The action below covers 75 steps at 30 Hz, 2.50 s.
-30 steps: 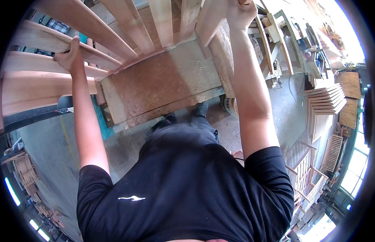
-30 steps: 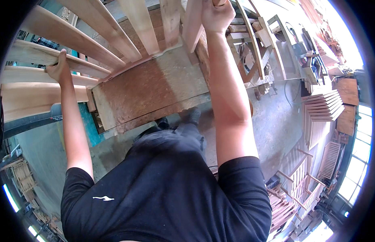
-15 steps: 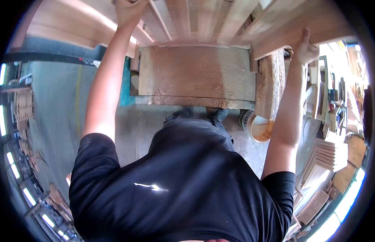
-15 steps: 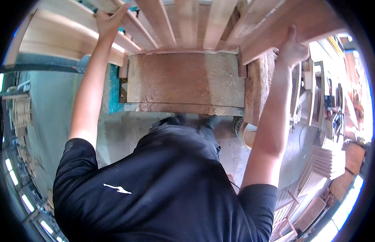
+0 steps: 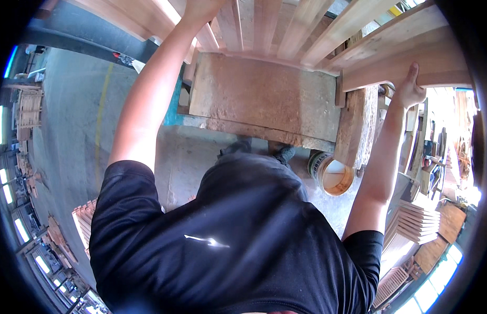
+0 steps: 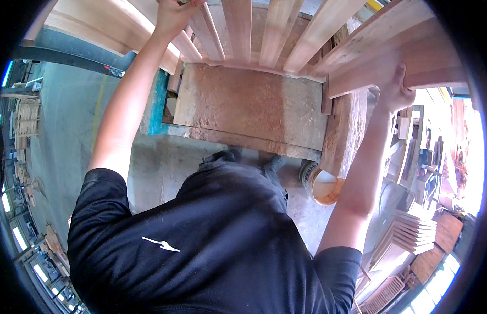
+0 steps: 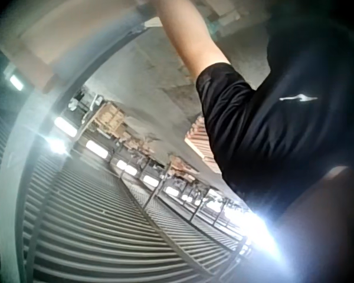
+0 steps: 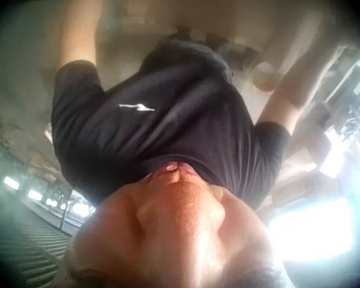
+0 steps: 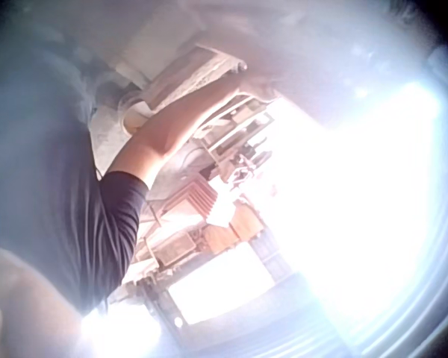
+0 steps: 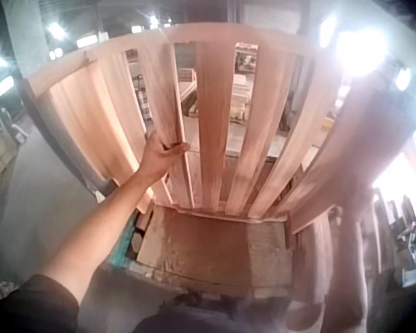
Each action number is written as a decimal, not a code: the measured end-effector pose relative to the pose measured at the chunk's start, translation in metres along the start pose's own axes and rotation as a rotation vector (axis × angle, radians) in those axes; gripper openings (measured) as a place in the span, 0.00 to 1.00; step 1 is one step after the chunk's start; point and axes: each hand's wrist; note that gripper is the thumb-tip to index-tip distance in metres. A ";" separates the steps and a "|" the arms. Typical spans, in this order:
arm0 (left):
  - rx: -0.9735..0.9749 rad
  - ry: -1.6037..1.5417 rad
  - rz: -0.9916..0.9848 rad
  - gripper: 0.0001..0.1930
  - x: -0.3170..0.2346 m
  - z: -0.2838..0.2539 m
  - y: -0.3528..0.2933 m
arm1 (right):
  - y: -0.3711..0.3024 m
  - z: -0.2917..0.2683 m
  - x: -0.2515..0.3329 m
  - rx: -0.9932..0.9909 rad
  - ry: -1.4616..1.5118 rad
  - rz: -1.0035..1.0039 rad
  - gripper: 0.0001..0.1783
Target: The person assembles a wooden chair by inserting slats into the frame and tapping them into place with a mallet. The person also uses a brush to apply a substance to the joints and flips the chair to work on different sides.
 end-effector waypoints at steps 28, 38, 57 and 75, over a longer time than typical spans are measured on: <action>-0.208 0.202 -0.240 0.21 0.039 0.015 -0.005 | -0.136 -0.192 -0.128 0.373 -0.840 0.633 0.25; -0.238 0.159 -0.325 0.15 0.032 0.020 -0.007 | -0.119 -0.187 -0.130 0.659 -0.834 0.609 0.37; -0.243 0.182 -0.296 0.13 0.029 0.023 -0.009 | -0.164 -0.198 -0.087 0.193 -0.526 0.202 0.17; -0.339 0.444 -0.408 0.30 0.024 0.039 -0.011 | -0.189 0.004 -0.130 0.590 -0.503 0.315 0.15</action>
Point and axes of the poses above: each hand's wrist, its own y-axis towards the middle knuckle, its own z-axis out of the palm, x = y × z, and after that the axes turned 4 degrees about z, right-handed
